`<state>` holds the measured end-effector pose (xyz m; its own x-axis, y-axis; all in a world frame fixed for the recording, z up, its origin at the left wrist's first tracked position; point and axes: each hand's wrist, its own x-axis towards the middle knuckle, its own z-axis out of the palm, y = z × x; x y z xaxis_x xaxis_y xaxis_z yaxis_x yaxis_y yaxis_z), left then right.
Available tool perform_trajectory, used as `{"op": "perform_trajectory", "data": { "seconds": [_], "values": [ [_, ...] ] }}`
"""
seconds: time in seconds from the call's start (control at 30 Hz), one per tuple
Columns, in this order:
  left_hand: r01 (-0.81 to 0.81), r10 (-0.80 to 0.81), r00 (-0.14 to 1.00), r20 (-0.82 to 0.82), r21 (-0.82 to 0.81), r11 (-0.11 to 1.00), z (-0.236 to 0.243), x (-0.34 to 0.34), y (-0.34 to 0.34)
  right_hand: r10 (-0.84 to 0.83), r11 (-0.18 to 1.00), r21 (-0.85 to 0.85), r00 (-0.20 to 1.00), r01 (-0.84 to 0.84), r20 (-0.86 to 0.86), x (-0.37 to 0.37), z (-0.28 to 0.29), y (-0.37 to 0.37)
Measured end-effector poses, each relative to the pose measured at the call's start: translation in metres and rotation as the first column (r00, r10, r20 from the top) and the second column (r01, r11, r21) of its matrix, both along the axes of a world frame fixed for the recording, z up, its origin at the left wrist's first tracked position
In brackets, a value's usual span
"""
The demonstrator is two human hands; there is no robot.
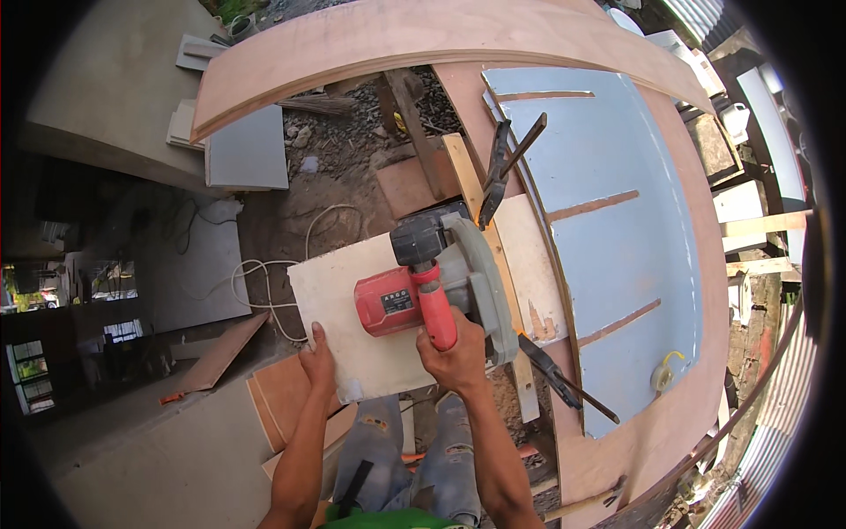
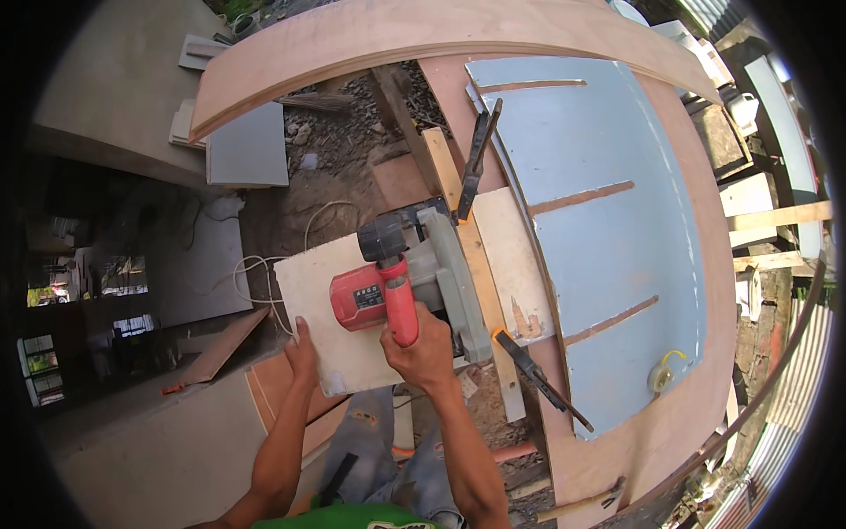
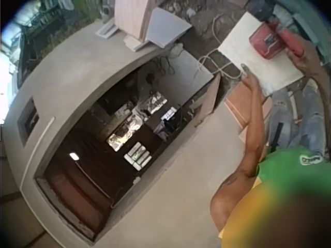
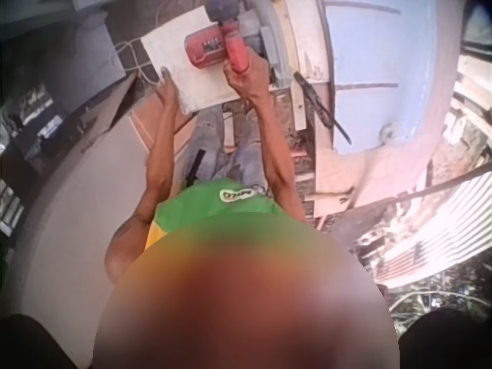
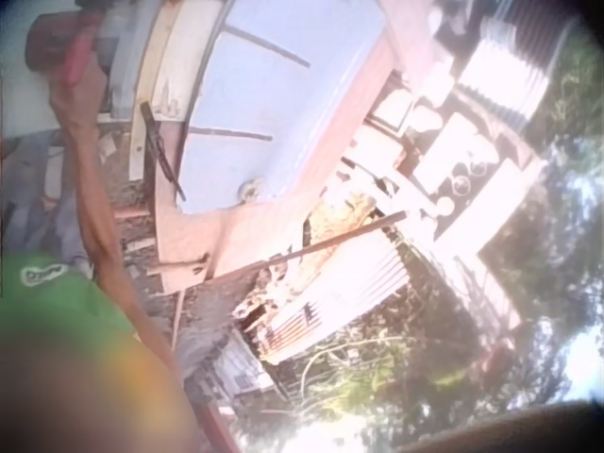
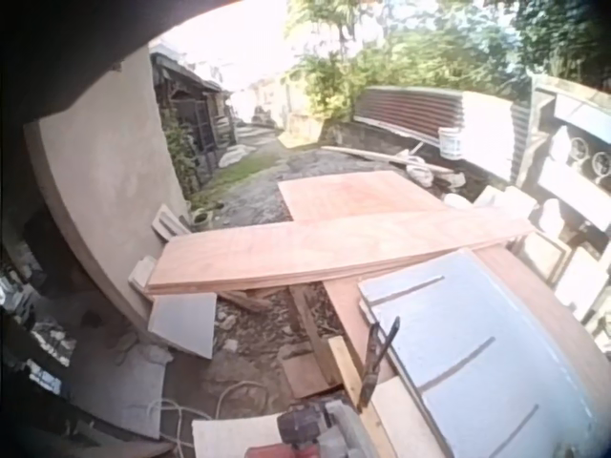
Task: The person positions a piece of wood against a guide and uses a circular saw to cut it.
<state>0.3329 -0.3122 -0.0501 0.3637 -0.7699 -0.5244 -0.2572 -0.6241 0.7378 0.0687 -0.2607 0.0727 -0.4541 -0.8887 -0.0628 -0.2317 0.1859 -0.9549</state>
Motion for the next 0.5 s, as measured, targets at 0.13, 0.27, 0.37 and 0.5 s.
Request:
{"op": "perform_trajectory", "data": {
  "seconds": [0.13,0.27,0.37,0.5],
  "values": [
    [-0.026,0.047,0.993,0.111,-0.187,0.982,-0.019,0.003,0.002,0.009,1.000,-0.002,1.000,-0.009,-0.003,0.000,0.003,-0.004],
    [-0.052,0.071,0.976,0.205,-0.094,0.994,-0.018,-0.002,0.001,-0.007,1.000,-0.031,1.000,0.008,0.007,-0.001,0.001,-0.006],
    [-0.047,0.068,0.976,0.209,-0.101,0.994,-0.017,-0.002,0.000,-0.015,1.000,-0.020,1.000,0.015,0.011,-0.001,0.001,-0.009],
    [-0.047,0.071,0.965,0.251,-0.103,0.994,-0.021,0.002,-0.001,-0.023,0.999,-0.022,1.000,0.023,0.012,0.000,0.002,-0.013]
  ]
}}
